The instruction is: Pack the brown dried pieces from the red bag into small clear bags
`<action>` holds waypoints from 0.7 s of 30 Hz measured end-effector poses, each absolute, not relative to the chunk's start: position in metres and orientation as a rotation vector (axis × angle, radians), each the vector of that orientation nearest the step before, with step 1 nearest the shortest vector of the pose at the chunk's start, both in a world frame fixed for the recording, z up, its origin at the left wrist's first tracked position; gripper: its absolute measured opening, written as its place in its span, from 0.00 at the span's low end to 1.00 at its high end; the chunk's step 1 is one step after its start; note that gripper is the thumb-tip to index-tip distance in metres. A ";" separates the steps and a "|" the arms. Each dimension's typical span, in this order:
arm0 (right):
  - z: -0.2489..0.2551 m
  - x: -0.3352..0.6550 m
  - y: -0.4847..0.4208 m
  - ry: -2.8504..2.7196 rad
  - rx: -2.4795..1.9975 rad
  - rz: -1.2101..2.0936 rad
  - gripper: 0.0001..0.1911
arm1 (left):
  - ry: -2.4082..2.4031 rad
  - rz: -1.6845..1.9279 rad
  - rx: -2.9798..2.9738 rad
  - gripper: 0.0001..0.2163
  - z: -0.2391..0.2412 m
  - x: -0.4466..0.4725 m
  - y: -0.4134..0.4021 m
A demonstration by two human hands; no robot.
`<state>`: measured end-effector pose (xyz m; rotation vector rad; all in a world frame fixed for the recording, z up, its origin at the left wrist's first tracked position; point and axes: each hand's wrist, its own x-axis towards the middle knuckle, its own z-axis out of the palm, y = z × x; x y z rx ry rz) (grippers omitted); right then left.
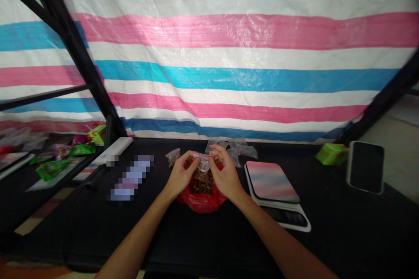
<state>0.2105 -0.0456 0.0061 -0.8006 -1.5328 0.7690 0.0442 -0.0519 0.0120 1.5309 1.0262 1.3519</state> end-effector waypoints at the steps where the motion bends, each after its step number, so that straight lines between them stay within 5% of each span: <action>1: 0.005 0.210 -0.046 -1.531 -0.798 0.766 0.16 | 1.020 1.359 1.525 0.12 0.012 0.044 -0.052; 15: 0.013 0.212 -0.048 -1.554 -0.765 0.778 0.20 | 1.080 1.371 1.552 0.12 0.010 0.045 -0.052; 21: 0.013 0.211 -0.049 -1.581 -0.757 0.746 0.14 | 1.040 1.324 1.599 0.10 0.011 0.047 -0.053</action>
